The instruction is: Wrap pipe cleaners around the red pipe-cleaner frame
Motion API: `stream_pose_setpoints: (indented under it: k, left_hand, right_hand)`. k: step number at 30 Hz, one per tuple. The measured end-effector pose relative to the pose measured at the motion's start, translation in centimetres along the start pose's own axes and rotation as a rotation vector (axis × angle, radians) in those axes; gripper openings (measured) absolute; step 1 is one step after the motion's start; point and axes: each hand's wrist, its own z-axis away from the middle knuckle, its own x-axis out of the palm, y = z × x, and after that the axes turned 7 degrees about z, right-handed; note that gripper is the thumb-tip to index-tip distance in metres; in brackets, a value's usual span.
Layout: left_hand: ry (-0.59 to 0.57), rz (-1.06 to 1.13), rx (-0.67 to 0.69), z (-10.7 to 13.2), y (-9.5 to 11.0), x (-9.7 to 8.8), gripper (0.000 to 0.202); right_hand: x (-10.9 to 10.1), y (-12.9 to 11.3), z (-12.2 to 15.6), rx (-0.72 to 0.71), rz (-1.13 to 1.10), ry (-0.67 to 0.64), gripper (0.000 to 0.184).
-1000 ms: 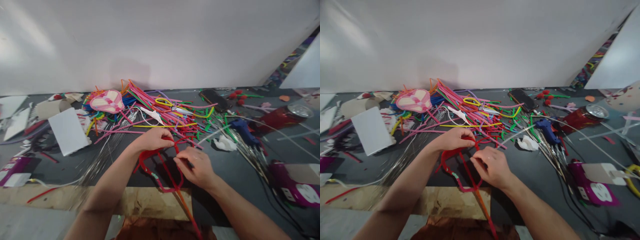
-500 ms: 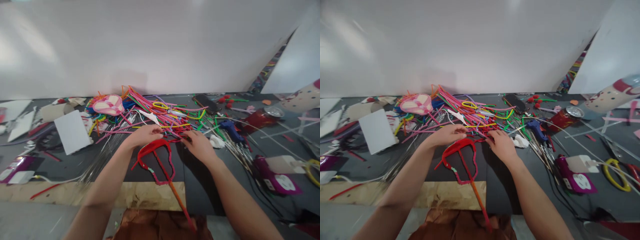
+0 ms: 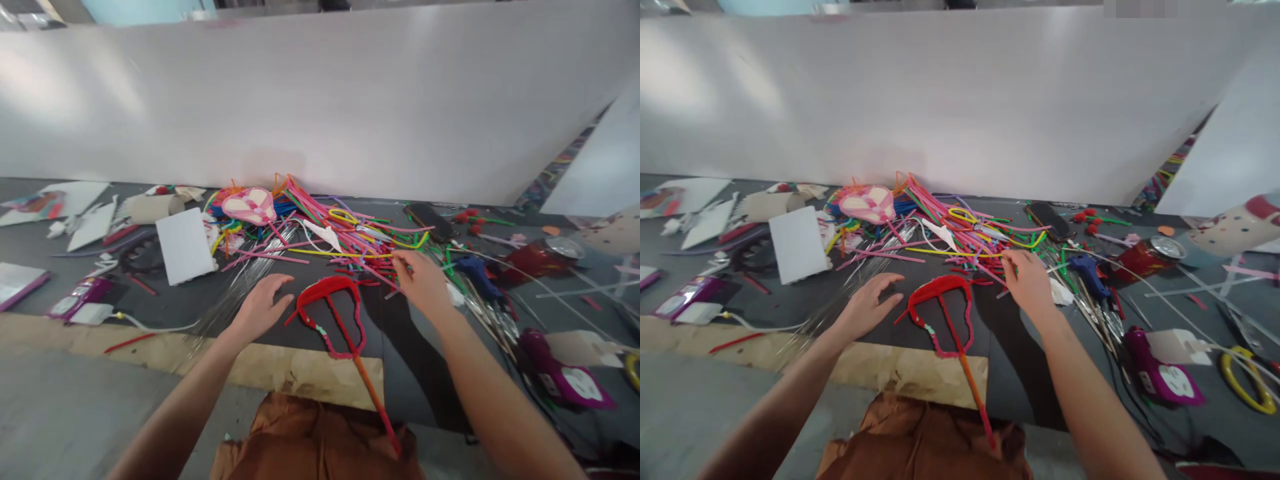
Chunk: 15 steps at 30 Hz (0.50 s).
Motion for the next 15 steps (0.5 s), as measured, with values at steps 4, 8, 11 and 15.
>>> stream_pose_setpoints:
  k: [4, 8, 11, 15]
  left_hand:
    - [0.138, -0.009, -0.012, 4.5, -2.1, 1.0, 0.028]
    - [0.274, 0.019, 0.072, 6.6, -3.5, 2.3, 0.02]
    - [0.312, 0.047, 0.167, 6.7, -3.6, 2.8, 0.02]
    - [0.292, 0.028, 0.252, 6.4, -3.4, 2.9, 0.02]
  right_hand:
    - [-0.3, -1.3, -5.5, -0.092, 0.07, -0.2, 0.032]
    - [2.1, -3.2, -11.2, -0.129, 0.146, -0.34, 0.035]
    - [4.4, -4.1, -13.7, -0.158, 0.205, -0.473, 0.04]
    - [6.0, -4.4, -15.2, -0.199, 0.296, -0.609, 0.047]
